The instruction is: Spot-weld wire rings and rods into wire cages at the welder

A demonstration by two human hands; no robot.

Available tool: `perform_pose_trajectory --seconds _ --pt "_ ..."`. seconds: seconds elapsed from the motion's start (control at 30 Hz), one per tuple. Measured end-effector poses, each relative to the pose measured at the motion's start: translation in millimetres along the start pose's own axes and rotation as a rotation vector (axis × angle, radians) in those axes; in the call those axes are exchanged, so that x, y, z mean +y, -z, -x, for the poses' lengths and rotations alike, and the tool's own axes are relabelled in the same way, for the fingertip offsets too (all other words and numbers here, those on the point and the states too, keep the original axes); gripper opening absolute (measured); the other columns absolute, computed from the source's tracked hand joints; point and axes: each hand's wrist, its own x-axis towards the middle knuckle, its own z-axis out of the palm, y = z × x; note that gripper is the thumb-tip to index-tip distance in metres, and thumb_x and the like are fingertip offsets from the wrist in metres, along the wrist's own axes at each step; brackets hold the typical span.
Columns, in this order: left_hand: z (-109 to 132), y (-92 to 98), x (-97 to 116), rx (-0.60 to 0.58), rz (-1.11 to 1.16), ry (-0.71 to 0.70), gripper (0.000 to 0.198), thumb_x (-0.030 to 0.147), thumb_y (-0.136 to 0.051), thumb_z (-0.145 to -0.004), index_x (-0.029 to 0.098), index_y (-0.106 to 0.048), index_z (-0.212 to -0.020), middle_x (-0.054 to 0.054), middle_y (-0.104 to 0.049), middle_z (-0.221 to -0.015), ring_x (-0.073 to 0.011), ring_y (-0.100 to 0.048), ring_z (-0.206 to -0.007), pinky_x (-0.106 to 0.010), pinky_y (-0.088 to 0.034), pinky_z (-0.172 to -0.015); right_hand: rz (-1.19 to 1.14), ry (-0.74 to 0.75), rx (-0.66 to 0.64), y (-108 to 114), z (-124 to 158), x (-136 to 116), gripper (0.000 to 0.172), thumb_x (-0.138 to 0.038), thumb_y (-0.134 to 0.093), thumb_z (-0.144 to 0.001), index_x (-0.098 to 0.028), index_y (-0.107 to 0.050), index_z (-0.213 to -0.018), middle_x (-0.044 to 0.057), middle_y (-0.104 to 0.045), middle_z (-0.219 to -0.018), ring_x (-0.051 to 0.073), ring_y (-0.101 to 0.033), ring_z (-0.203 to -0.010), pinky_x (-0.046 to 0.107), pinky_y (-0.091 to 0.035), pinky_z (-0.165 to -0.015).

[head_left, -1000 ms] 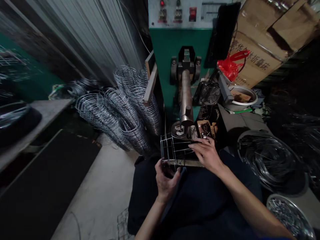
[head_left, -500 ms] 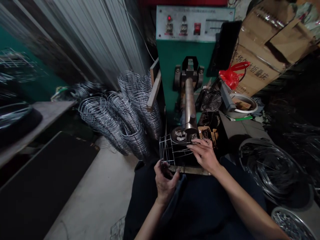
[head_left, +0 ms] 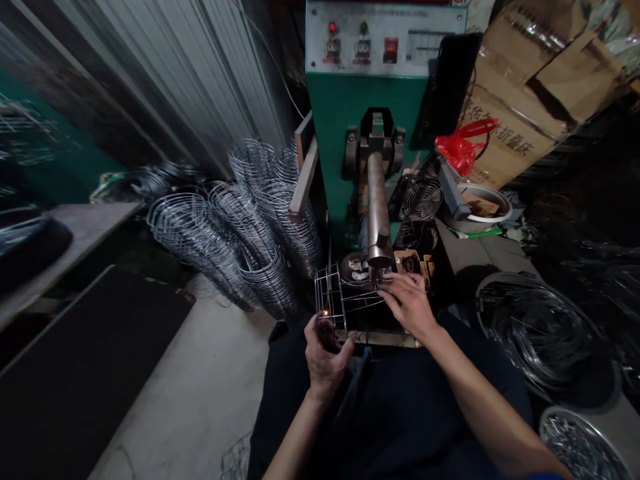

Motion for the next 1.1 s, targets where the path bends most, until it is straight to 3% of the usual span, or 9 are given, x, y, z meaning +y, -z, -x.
perform_pose_trajectory --seconds 0.17,0.47,0.63,0.8,0.9,1.0,1.1 --pt "-12.1 1.6 2.0 -0.023 -0.002 0.025 0.074 0.043 -0.077 -0.072 0.021 -0.04 -0.131 0.0 -0.059 -0.094 -0.0081 -0.054 -0.058 -0.022 -0.051 -0.057 -0.067 -0.038 0.071 6.9 -7.7 3.6 0.014 -0.024 -0.055 -0.099 -0.022 -0.069 -0.097 0.006 -0.072 -0.095 0.025 -0.065 -0.1 0.041 -0.046 -0.092" --pt "-32.7 -1.9 -2.6 -0.061 0.023 -0.003 0.069 0.037 -0.076 -0.073 0.022 -0.04 -0.13 0.001 -0.057 -0.094 -0.0067 -0.054 -0.06 -0.02 -0.05 -0.056 -0.064 -0.041 0.112 -4.7 -12.5 11.6 0.014 -0.023 -0.054 -0.099 -0.022 -0.068 -0.098 0.006 -0.072 -0.098 0.024 -0.065 -0.101 0.041 -0.048 -0.094" --pt "-31.7 2.4 3.0 -0.056 -0.02 -0.033 0.068 0.036 -0.075 -0.073 0.02 -0.041 -0.129 0.002 -0.058 -0.089 -0.0064 -0.052 -0.056 -0.02 -0.048 -0.054 -0.097 -0.068 0.088 10.7 -12.5 7.3 0.014 -0.028 -0.057 -0.098 -0.023 -0.069 -0.098 0.005 -0.072 -0.097 0.024 -0.066 -0.098 0.04 -0.05 -0.092" --pt "-38.4 56.5 18.2 -0.025 -0.202 -0.116 0.075 0.038 -0.079 -0.07 0.02 -0.043 -0.134 0.002 -0.059 -0.087 -0.0086 -0.054 -0.061 -0.024 -0.051 -0.064 -0.012 -0.304 0.129 53.5 24.6 9.8 0.026 -0.045 -0.059 -0.095 -0.022 -0.071 -0.094 0.004 -0.072 -0.091 0.021 -0.067 -0.078 0.032 -0.053 -0.078" --pt "-40.7 82.4 19.9 -0.122 -0.221 -0.173 0.083 0.036 -0.079 -0.069 0.022 -0.038 -0.141 0.0 -0.059 -0.095 -0.0104 -0.059 -0.069 -0.027 -0.053 -0.071 0.117 -0.479 -0.03 71.7 58.2 32.5 0.043 -0.061 -0.054 -0.092 -0.021 -0.071 -0.094 0.001 -0.069 -0.075 0.014 -0.055 -0.046 0.027 -0.047 -0.054" --pt "-42.9 82.7 17.9 -0.112 -0.15 -0.158 0.084 0.033 -0.077 -0.069 0.021 -0.035 -0.141 0.002 -0.057 -0.089 -0.0091 -0.055 -0.064 -0.024 -0.051 -0.064 0.181 -0.554 -0.212 76.3 87.9 59.0 0.057 -0.073 -0.047 -0.085 -0.023 -0.072 -0.09 0.0 -0.066 -0.063 0.015 -0.051 -0.038 0.027 -0.042 -0.043" --pt "-46.1 76.9 21.4 -0.162 -0.08 -0.175 0.081 0.03 -0.077 -0.066 0.018 -0.041 -0.137 0.004 -0.054 -0.08 -0.0076 -0.047 -0.057 -0.021 -0.045 -0.056 0.225 -0.565 -0.303 73.3 111.8 81.0 0.057 -0.075 -0.045 -0.083 -0.025 -0.073 -0.09 -0.001 -0.061 -0.053 0.019 -0.054 -0.037 0.028 -0.044 -0.04"
